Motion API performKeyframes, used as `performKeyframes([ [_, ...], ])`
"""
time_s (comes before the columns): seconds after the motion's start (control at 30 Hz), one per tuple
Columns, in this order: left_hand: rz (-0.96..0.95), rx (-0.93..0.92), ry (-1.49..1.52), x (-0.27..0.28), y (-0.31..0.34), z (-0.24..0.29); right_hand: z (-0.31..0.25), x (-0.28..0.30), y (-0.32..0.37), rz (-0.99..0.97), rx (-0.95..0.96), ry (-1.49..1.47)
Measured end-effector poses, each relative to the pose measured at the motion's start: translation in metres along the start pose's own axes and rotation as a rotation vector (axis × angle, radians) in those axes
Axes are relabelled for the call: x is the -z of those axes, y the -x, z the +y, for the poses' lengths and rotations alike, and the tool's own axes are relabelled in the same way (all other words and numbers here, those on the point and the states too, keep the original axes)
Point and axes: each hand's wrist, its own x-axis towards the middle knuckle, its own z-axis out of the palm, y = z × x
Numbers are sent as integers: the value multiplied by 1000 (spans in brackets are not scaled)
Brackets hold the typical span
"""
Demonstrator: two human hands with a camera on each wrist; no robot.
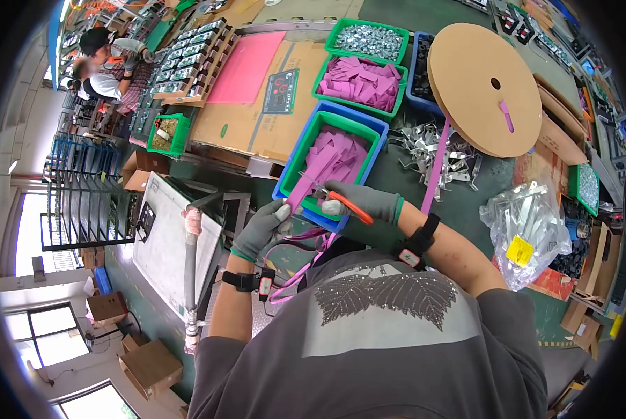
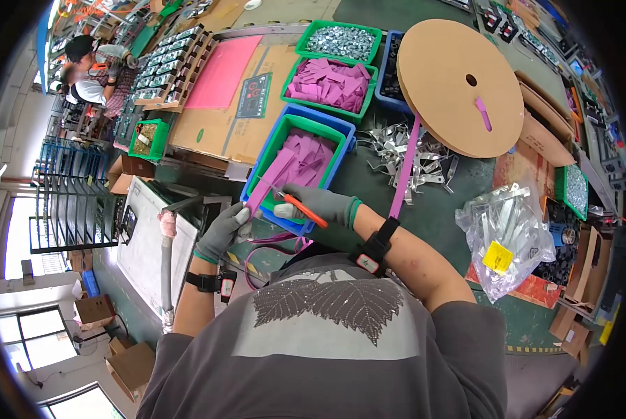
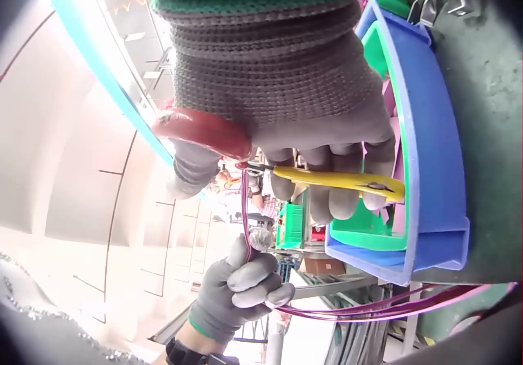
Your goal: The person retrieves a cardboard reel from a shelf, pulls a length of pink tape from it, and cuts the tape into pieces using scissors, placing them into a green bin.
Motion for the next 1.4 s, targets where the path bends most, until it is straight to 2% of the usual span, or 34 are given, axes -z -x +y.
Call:
performKeyframes([
  [0.13, -26, -16, 17, 1, -1, -1, -9, 2, 5, 15, 14, -1],
  [0.27, -3, -26, 0, -1, -5, -1, 10, 2, 0, 16, 96, -18],
  [0.33, 9, -30, -23, -2, -6, 0, 12, 0, -2, 37, 18, -9],
  [0.47, 35, -7, -18, -4, -7, 2, 8, 3, -1, 33, -12, -74],
  [0.53, 32, 1, -10, -1, -9, -1, -3, 4, 6, -2, -135, -259],
  [0.57, 31, -12, -48, 2, -11, -3, -8, 3, 10, -3, -135, -259],
  [0.67, 31, -16, -81, -1, -14, 1, -14, -2, 14, 60, -214, -323],
  [0.73, 31, -4, -75, -5, -18, 3, -11, -7, 6, 234, -304, -290],
  [0.77, 58, 0, -30, -5, -21, 3, -9, -5, 10, 232, -305, -289],
  [0.83, 85, 2, 16, -5, -27, 6, -7, 6, 24, 20, -314, -289],
  [0.87, 18, -26, 76, -5, -29, 8, 8, 5, 23, 18, -316, -289],
  [0.9, -49, -54, 138, -6, -31, 9, 31, 1, 18, -29, -222, -195],
  [0.93, -49, -56, 141, -7, -32, 10, 28, 0, 16, -75, -127, -100],
  [0.97, -76, -38, 114, -9, -34, 12, 25, -1, 17, -76, -129, -100],
  [1.03, -103, -20, 86, -9, -39, 13, 10, -3, 19, -78, -77, 110],
  [1.1, -177, 4, 23, -6, -45, 8, -4, -2, 20, -98, -111, 111],
  [1.33, -154, 56, -66, -12, -43, 25, -32, 4, 22, -110, -207, 254],
  [1.4, -171, 26, -59, -14, -44, 27, -21, 1, 17, -83, -186, 182],
])
